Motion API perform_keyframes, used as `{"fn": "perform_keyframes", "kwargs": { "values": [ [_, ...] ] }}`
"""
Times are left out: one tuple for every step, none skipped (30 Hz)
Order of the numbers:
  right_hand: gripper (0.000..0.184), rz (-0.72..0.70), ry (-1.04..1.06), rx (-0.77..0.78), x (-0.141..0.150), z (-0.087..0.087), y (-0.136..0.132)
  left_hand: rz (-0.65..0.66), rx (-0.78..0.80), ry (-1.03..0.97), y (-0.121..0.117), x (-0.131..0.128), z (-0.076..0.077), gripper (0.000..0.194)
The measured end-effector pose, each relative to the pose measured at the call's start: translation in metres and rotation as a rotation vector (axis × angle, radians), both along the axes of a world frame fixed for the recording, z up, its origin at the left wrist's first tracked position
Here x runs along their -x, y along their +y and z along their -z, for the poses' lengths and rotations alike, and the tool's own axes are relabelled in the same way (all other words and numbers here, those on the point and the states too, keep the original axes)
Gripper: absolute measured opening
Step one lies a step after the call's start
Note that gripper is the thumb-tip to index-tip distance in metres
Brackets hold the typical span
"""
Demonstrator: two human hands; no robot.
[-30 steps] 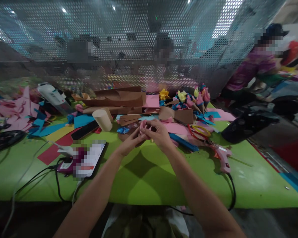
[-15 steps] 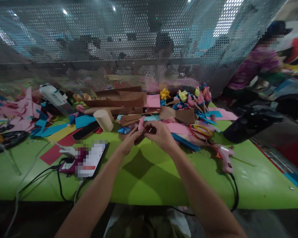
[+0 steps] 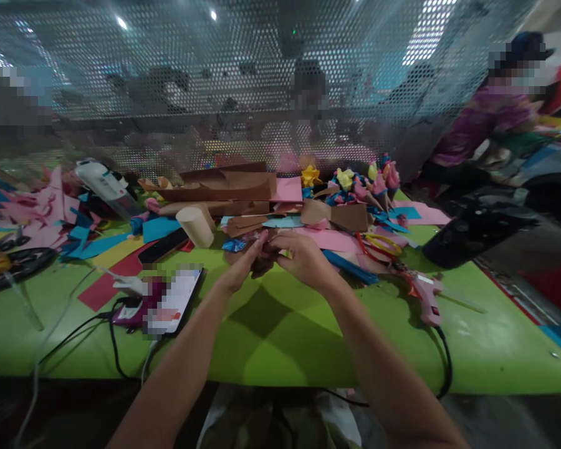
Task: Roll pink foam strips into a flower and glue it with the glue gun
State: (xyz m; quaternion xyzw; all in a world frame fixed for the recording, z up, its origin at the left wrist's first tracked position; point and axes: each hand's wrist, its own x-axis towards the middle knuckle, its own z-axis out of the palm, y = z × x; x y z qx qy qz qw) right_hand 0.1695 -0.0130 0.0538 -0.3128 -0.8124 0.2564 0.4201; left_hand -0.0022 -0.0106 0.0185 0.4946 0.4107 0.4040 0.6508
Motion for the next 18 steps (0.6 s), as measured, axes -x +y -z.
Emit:
{"fn": "perform_keyframes", "kwargs": {
  "values": [
    [0.019,0.011,0.017,-0.001,-0.0003,0.0017,0.001,0.014,0.028,-0.014,-0.0004,-0.0009,-0.0012,0.059],
    [0.017,0.022,0.033,0.004,-0.0003,0.0034,0.0019,0.007,0.036,-0.019,-0.0006,-0.0015,-0.002,0.059],
    [0.015,0.031,0.046,0.013,0.0,0.0051,0.0026,-0.014,0.037,-0.023,-0.0006,-0.0018,-0.0024,0.059],
    [0.014,0.034,0.054,0.025,0.0006,0.0066,0.003,-0.038,0.039,-0.029,-0.0004,-0.0019,-0.0023,0.06],
    [0.014,0.034,0.058,0.035,0.0014,0.0077,0.003,-0.057,0.04,-0.034,-0.0001,-0.0017,-0.002,0.061],
    [0.015,0.031,0.062,0.04,0.0023,0.0086,0.0028,-0.066,0.039,-0.038,0.0002,-0.0014,-0.0015,0.062],
    [0.017,0.027,0.068,0.039,0.0033,0.0091,0.0024,-0.065,0.036,-0.041,0.0004,-0.0011,-0.0008,0.062],
    [0.018,0.022,0.072,0.032,0.0042,0.0094,0.0019,-0.062,0.031,-0.044,0.0005,-0.0008,-0.0001,0.062],
    [0.02,0.016,0.071,0.022,0.0048,0.0095,0.0016,-0.061,0.029,-0.044,0.0005,-0.0006,0.0005,0.061],
    [0.021,0.012,0.063,0.011,0.0053,0.0095,0.0013,-0.059,0.027,-0.042,0.0004,-0.0006,0.0011,0.06],
    [0.022,0.011,0.045,-0.001,0.0055,0.0096,0.0014,-0.061,0.027,-0.04,0.0003,-0.0008,0.0015,0.059],
    [0.024,0.017,0.02,-0.017,0.0054,0.0097,0.0017,-0.065,0.031,-0.037,0.0002,-0.0011,0.0018,0.057],
    [0.025,0.032,-0.008,-0.035,0.0053,0.0099,0.0022,-0.075,0.044,-0.034,0.0002,-0.0016,0.0019,0.056],
    [0.026,0.057,-0.03,-0.054,0.0049,0.01,0.0028,-0.088,0.068,-0.031,0.0003,-0.0022,0.002,0.055],
    [0.026,0.091,-0.045,-0.066,0.0045,0.01,0.0033,-0.104,0.098,-0.027,0.0007,-0.003,0.0021,0.054],
    [0.026,0.125,-0.049,-0.065,0.004,0.0097,0.0036,-0.119,0.13,-0.026,0.0013,-0.0037,0.0021,0.053],
    [0.025,0.159,-0.037,-0.05,0.0035,0.0091,0.0037,-0.136,0.16,-0.023,0.0021,-0.0044,0.0021,0.054],
    [0.023,0.185,-0.009,-0.021,0.0029,0.0081,0.0033,-0.15,0.182,-0.02,0.003,-0.005,0.0022,0.055]
  ]
}}
